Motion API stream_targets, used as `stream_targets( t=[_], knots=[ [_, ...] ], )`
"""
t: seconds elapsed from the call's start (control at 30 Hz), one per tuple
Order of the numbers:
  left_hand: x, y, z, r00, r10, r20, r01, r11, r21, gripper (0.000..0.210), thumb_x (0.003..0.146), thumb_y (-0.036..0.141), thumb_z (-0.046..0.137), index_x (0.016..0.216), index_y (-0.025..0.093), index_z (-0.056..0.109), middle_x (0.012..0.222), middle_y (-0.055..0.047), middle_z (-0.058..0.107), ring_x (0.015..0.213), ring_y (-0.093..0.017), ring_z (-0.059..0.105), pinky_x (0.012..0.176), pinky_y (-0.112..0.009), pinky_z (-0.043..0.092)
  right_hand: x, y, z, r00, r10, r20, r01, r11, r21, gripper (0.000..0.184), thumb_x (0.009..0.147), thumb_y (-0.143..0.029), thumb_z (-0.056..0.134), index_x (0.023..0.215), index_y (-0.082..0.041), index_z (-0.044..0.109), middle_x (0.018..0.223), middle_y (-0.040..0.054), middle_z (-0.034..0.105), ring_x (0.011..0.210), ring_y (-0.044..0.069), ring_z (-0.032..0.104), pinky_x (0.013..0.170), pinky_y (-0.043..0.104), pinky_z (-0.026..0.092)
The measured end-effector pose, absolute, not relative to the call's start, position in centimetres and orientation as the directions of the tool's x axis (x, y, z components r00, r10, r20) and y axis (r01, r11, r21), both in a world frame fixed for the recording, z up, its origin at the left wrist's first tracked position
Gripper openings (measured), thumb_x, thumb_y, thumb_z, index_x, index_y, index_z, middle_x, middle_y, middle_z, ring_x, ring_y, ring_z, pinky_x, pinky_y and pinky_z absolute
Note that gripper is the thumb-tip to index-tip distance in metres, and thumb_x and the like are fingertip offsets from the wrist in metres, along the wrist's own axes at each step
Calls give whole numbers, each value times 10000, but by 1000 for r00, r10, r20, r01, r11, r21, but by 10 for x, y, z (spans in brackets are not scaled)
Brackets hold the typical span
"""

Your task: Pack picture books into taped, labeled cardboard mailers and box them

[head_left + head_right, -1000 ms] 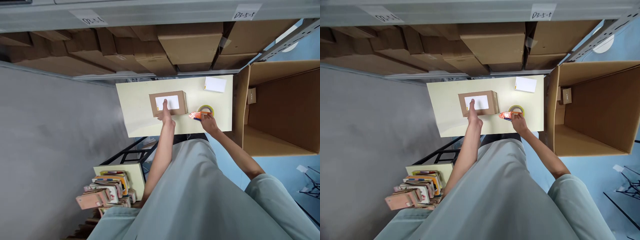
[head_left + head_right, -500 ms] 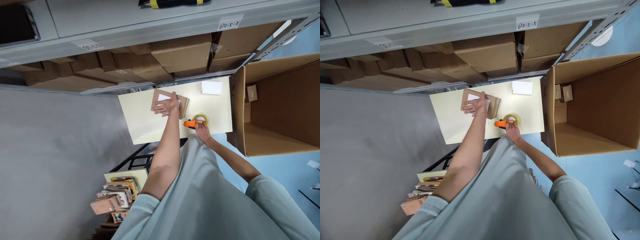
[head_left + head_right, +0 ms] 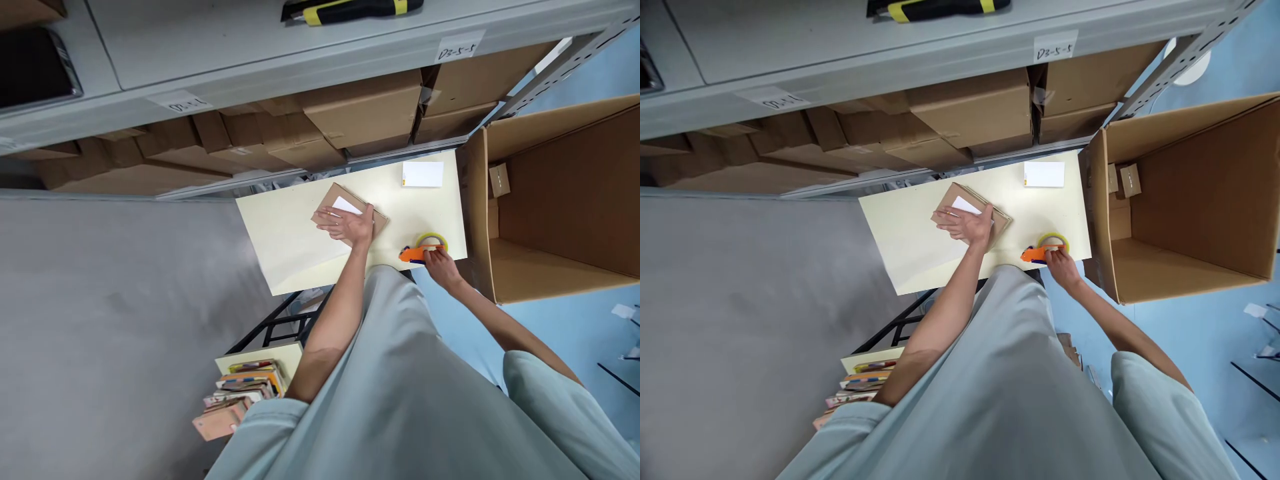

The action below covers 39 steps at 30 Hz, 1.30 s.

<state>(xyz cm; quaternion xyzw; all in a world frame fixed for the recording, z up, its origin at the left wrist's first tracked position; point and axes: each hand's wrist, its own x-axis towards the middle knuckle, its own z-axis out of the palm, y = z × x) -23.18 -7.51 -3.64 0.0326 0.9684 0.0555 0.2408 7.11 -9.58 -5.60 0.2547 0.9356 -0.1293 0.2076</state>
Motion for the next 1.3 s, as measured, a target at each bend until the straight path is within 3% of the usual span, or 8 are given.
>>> stream_targets(
  t=[0.17,0.37,0.5,0.63,0.77,1.0,1.13,1.3],
  knots=[
    [-220,-96,-38,-838,272,-474,212,961,176,1443,755,650,824,1788,93,-16,1863,-279,-120,1705,-582,-90,1306,-781,203,63,-45,-51,-817,318,-481,426,895,-134,375,1054,-55,382,1282,-12,676,982,181,791,931,316,706,1190,446,353],
    [-219,-126,-34,-719,506,-477,465,860,212,1429,764,646,820,1793,67,15,1872,-265,-94,1715,-553,-95,1340,-739,163,-3,-13,-65,-880,204,-428,310,931,-194,447,1066,-55,340,1416,7,610,1194,228,788,1154,336,694,1229,494,347],
    [-223,-133,-31,-736,474,-484,432,878,205,1351,776,702,809,1813,198,105,1882,-226,-106,1711,-575,-55,1299,-802,193,-14,-25,-69,-894,142,-424,231,959,-166,454,1068,-53,315,1401,-24,622,1173,202,798,1103,336,705,1215,518,366],
    [-219,-130,-31,-804,370,-466,316,929,193,1276,793,677,812,1813,294,148,1890,-192,-74,1686,-583,119,1257,-799,287,-3,-45,-72,-893,177,-414,267,948,-172,395,1051,-64,378,1351,18,622,1116,230,794,1033,351,718,1185,547,376],
    [-210,-134,-28,-798,442,-409,395,897,198,1203,818,607,808,1808,269,213,1891,-196,-16,1654,-535,228,1269,-733,308,16,-70,-76,-876,251,-412,359,910,-209,383,1056,-52,386,1353,21,617,1086,225,802,1023,342,730,1160,518,411],
    [-201,-151,-26,-658,621,-426,601,774,199,1228,790,606,838,1808,270,239,1892,-196,3,1654,-530,215,1265,-709,302,59,-108,-63,-857,224,-464,372,892,-258,322,1067,-94,457,1319,-42,649,1064,195,814,1024,321,745,1156,473,436],
    [-203,-154,-28,-622,655,-429,636,742,211,1233,775,580,858,1803,265,256,1890,-204,-16,1651,-534,214,1270,-701,290,105,-83,-48,-793,288,-537,437,882,-173,267,1057,-79,479,1248,-42,662,984,194,818,955,310,758,1126,443,436],
    [-202,-155,-24,-592,681,-431,650,719,246,1218,790,568,846,1803,235,257,1886,-219,-43,1643,-548,221,1277,-706,268,127,-33,-32,-767,330,-550,443,893,-82,298,1116,-208,472,1277,-29,648,997,212,818,954,331,755,1086,441,413]
  ],
)
